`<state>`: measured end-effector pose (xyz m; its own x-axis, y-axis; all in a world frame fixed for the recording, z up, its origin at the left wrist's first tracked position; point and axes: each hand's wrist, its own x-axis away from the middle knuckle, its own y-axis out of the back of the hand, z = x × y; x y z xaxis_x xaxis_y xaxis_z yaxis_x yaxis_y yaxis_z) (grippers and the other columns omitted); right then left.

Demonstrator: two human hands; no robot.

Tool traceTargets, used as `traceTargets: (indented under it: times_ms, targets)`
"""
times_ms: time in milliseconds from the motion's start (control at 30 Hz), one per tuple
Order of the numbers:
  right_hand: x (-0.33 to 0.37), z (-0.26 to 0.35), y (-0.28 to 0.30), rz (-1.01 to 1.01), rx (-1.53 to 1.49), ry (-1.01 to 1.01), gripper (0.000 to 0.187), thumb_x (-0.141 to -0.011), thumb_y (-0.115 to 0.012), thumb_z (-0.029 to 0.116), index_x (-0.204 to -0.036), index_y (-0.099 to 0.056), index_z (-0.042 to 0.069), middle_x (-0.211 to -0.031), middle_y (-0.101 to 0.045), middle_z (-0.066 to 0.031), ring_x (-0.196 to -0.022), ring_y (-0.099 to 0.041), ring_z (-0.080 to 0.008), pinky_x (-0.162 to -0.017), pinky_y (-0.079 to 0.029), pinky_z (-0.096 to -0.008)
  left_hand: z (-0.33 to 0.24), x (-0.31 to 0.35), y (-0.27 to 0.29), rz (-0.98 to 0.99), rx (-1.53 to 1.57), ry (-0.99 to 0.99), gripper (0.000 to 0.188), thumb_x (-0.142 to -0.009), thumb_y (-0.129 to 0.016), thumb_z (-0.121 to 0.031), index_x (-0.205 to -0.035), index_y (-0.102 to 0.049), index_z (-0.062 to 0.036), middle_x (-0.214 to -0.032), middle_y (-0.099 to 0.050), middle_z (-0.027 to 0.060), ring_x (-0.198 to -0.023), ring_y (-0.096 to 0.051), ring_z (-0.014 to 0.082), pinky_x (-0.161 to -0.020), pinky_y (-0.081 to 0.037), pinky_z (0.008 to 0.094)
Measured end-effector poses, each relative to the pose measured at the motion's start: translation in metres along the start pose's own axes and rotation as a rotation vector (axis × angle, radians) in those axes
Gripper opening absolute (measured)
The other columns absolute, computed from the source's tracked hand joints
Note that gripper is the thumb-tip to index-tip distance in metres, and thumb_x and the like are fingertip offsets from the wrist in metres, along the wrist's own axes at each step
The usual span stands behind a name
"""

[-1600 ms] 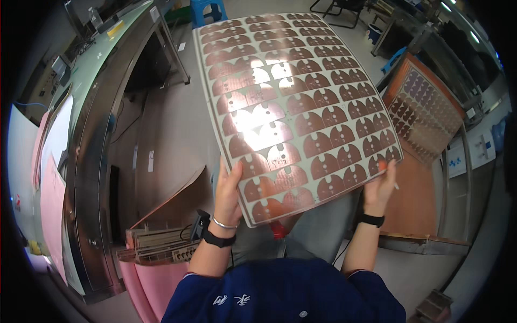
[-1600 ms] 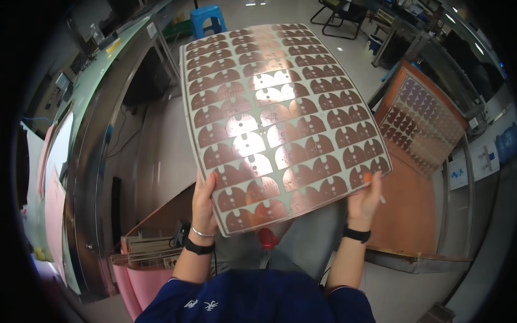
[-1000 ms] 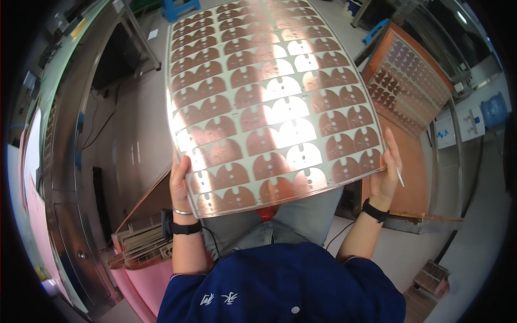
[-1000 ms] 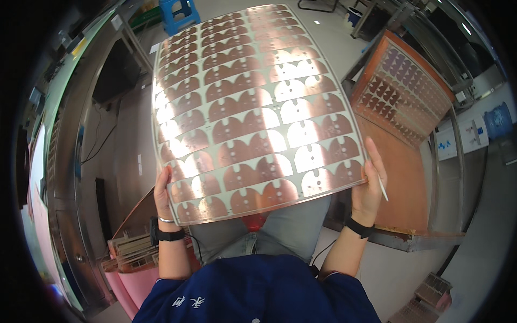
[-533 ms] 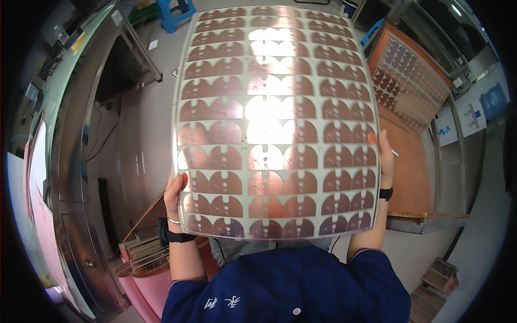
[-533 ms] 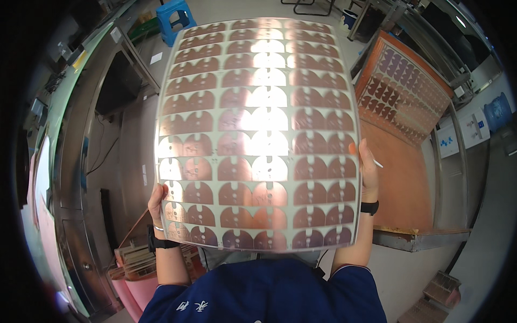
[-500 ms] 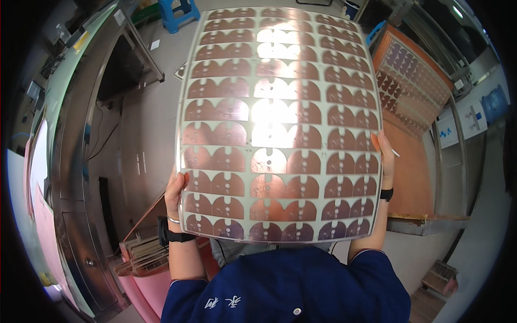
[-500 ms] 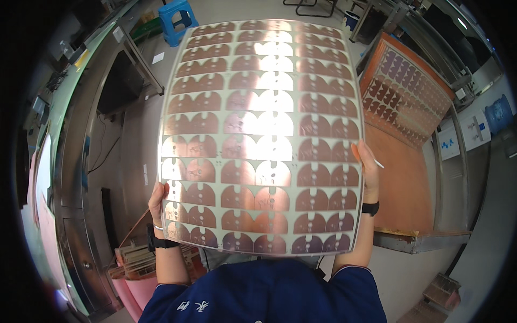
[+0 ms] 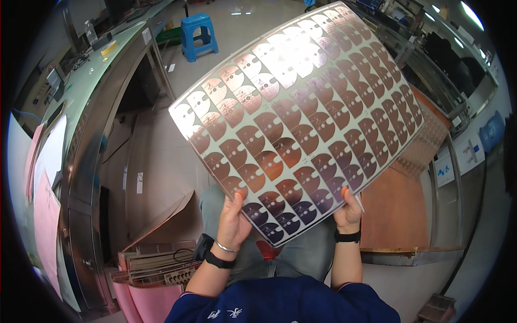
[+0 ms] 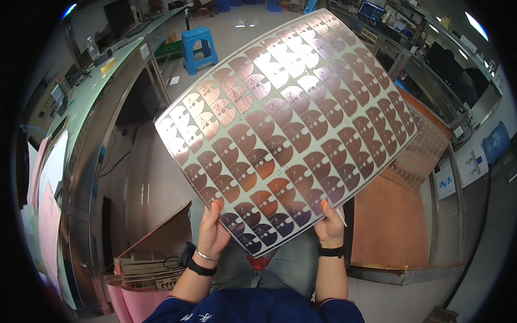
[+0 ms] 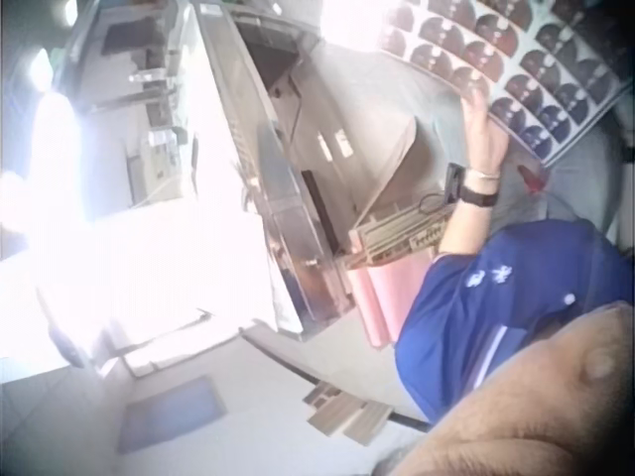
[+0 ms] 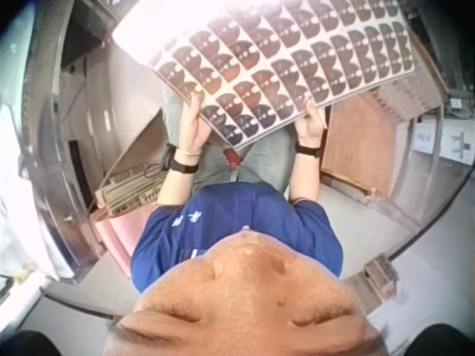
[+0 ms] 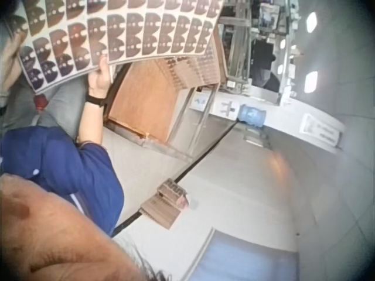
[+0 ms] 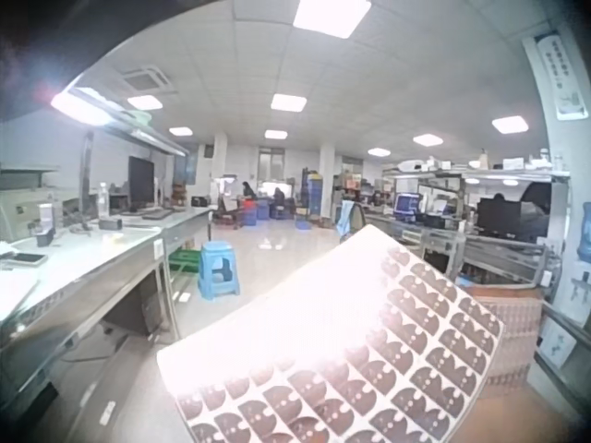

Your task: Inspecting and peeling small antenna-like metallic stickers from a flexible backing sheet using a pick tool.

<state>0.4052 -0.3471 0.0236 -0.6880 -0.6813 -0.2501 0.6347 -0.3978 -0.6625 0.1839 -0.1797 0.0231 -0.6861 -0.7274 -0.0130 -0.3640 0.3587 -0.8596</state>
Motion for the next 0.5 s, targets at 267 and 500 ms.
traceTargets:
  times_ms: [267, 500]
  targets:
    - [-0.012, 0.098, 0.025, -0.21, -0.047, 0.251, 0.042, -0.1, -0.041, 0.022, -0.139, -0.04, 0.006, -0.129, -0.057, -0.0118, -0.119, -0.054, -0.0238, -0.104, -0.043, -0.0428, -0.053, -0.002, 0.048, -0.083, -0.004, -0.004, 0.037, -0.097, -0.052, -0.018, -0.131, -0.044, -0.0053, -0.126, -0.056, 0.0106, -0.116, -0.056, 0.0254, -0.097, -0.049, 0.0422]
    - [0.004, 0.114, 0.029, -0.241, 0.286, 0.361, 0.051, -0.099, -0.041, 0.012, -0.147, -0.026, 0.004, -0.128, -0.054, -0.0177, -0.115, -0.057, -0.0231, -0.096, -0.05, -0.0371, -0.075, 0.006, 0.075, -0.489, -0.15, -0.089, 0.026, -0.099, -0.05, -0.028, -0.11, -0.058, -0.0061, -0.101, -0.065, 0.0054, -0.078, -0.063, 0.0111, -0.061, -0.055, 0.0252]
